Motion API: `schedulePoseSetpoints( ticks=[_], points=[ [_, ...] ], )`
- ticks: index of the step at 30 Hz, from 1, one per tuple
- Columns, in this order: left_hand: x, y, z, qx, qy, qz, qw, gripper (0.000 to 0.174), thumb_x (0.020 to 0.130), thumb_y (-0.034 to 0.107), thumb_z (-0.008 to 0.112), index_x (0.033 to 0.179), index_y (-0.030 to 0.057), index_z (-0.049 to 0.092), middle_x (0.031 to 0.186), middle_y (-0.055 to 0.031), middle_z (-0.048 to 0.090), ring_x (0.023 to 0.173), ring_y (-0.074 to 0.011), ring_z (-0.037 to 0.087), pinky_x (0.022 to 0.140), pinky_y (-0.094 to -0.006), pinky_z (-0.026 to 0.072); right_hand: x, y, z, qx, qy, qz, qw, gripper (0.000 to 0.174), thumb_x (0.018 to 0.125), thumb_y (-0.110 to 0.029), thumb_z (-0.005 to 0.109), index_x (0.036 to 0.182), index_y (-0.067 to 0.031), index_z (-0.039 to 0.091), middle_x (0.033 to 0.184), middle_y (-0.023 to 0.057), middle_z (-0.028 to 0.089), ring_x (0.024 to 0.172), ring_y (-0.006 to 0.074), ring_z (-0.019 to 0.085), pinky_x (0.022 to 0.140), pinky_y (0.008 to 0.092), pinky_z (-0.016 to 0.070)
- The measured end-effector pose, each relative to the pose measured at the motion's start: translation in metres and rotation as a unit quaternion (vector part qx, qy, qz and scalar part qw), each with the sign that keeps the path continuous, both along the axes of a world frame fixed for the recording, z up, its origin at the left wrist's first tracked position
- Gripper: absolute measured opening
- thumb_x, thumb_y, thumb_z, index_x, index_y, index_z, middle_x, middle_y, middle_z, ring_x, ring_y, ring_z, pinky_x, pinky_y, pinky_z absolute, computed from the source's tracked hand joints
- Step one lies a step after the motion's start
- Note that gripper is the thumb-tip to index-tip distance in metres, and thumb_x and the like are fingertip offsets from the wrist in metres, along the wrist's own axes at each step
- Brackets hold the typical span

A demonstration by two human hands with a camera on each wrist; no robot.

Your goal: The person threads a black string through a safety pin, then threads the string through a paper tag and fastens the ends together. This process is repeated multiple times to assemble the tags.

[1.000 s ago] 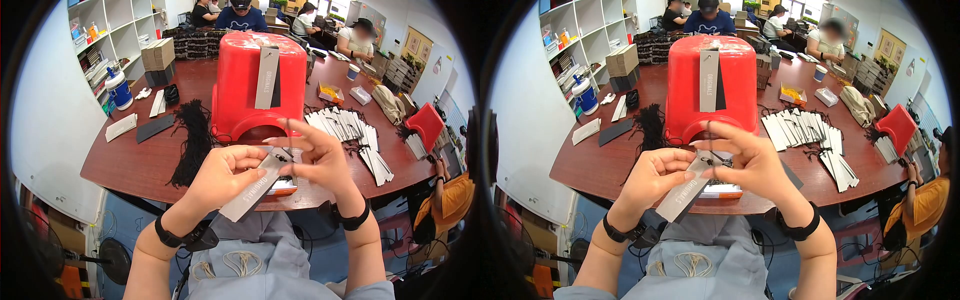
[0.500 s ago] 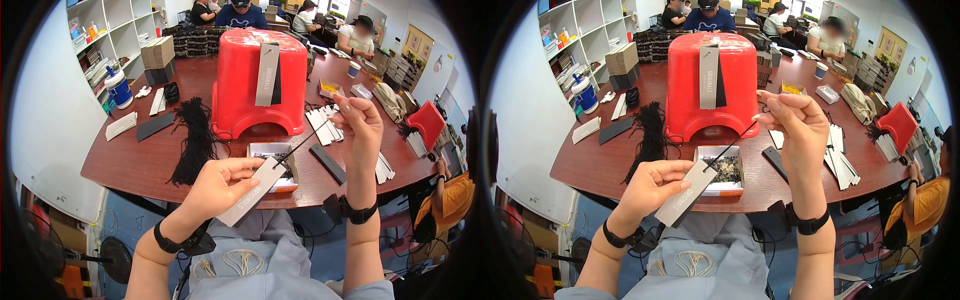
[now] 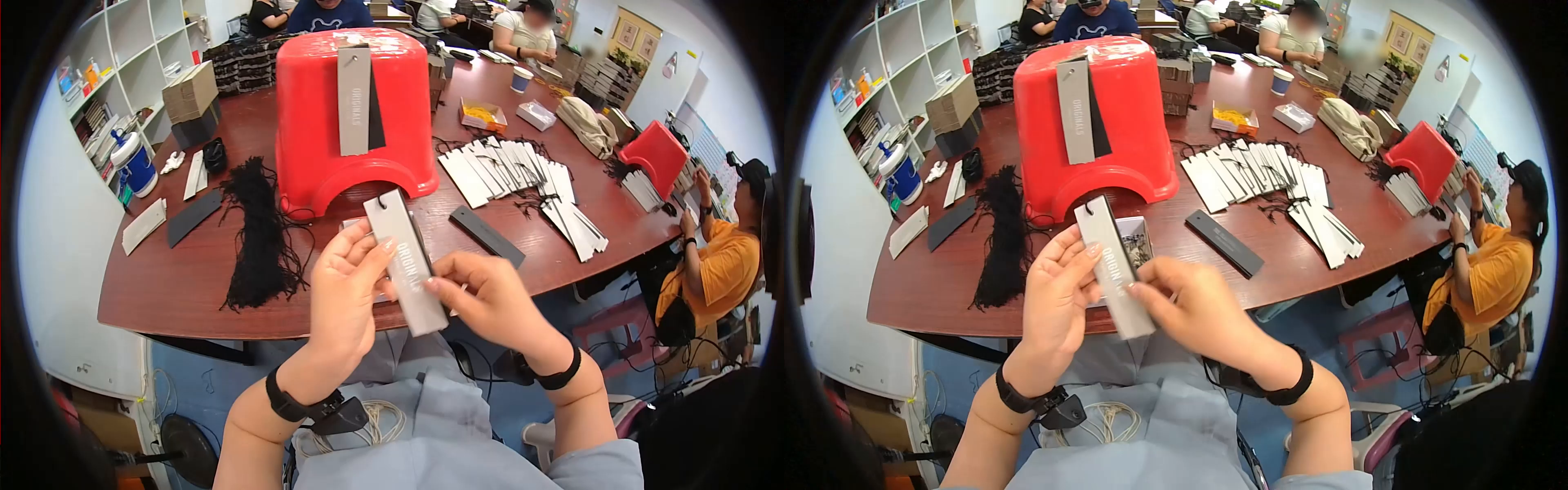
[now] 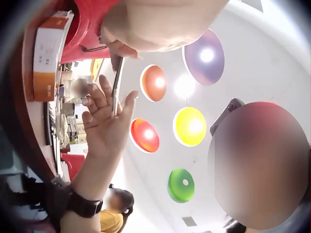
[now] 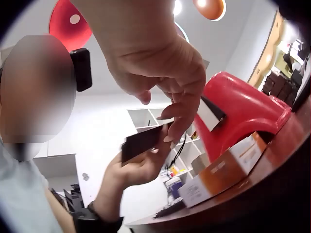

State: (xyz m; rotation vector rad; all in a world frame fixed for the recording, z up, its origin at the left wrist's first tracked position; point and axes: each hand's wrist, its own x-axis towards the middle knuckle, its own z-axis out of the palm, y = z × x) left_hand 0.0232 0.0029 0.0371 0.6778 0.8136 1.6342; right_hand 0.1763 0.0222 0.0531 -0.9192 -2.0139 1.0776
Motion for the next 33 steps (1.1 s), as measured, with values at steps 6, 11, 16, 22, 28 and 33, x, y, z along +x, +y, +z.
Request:
schedulePoseSetpoints(
  ticks=[6,11,16,22,28,33],
  points=[
    [0.002,-0.003,0.001,0.023,0.115,-0.059,0.991,0.029,0.079,0.003,0.049,0.108,-0.0019,0.044,0.103,-0.0114,0.051,0.089,-0.0155,0.054,0.059,-0.0209,0.0471,0.099,0.057,-0.008,0.068,-0.117,-0.156,0.979,0.013,0.077,-0.01,0.055,0.081,0.0023,0.053,0.064,0.0069,0.053,0.053,0.0116,0.049,0.049,0.0245,0.0403],
    [-0.036,-0.009,-0.01,0.003,0.198,-0.006,0.98,0.022,0.079,0.003,0.05,0.1,-0.0009,0.05,0.098,-0.0086,0.053,0.085,-0.0134,0.055,0.058,-0.0196,0.0447,0.21,0.096,-0.046,0.22,-0.346,-0.286,0.866,0.028,0.069,-0.015,0.062,0.089,0.001,0.054,0.088,0.0142,0.053,0.084,0.0262,0.048,0.073,0.0347,0.0386],
    [-0.043,-0.014,-0.01,0.008,0.2,0.013,0.98,0.018,0.079,0.003,0.051,0.097,-0.0008,0.052,0.095,-0.0072,0.055,0.082,-0.012,0.055,0.056,-0.0191,0.0428,0.212,0.111,-0.085,0.329,-0.309,-0.361,0.816,0.049,0.067,-0.02,0.065,0.105,0.0042,0.047,0.112,0.0203,0.045,0.109,0.0361,0.037,0.091,0.0395,0.0297],
    [-0.041,-0.019,-0.013,0.006,0.185,0.004,0.983,0.017,0.08,0.004,0.049,0.096,-0.0008,0.052,0.093,-0.0067,0.055,0.079,-0.0112,0.055,0.055,-0.0186,0.0426,0.194,0.112,-0.088,0.305,-0.258,-0.364,0.841,0.051,0.067,-0.019,0.065,0.108,0.0041,0.046,0.109,0.0213,0.047,0.106,0.0352,0.041,0.089,0.0384,0.0321],
    [-0.043,-0.018,-0.016,0.01,0.188,0.005,0.982,0.016,0.081,0.004,0.049,0.095,-0.0007,0.052,0.093,-0.0063,0.055,0.078,-0.0104,0.054,0.055,-0.0181,0.0422,0.188,0.112,-0.092,0.315,-0.241,-0.392,0.83,0.046,0.065,-0.013,0.065,0.105,0.003,0.048,0.106,0.0194,0.049,0.102,0.0326,0.043,0.087,0.0364,0.0338],
    [-0.043,-0.02,-0.016,0.013,0.193,0.012,0.981,0.015,0.081,0.004,0.048,0.094,-0.0003,0.053,0.091,-0.0069,0.056,0.076,-0.0097,0.054,0.054,-0.0177,0.042,0.185,0.11,-0.088,0.304,-0.237,-0.407,0.828,0.04,0.064,-0.006,0.063,0.102,0.0,0.05,0.101,0.0159,0.052,0.097,0.03,0.047,0.083,0.0348,0.0367]
  ],
)
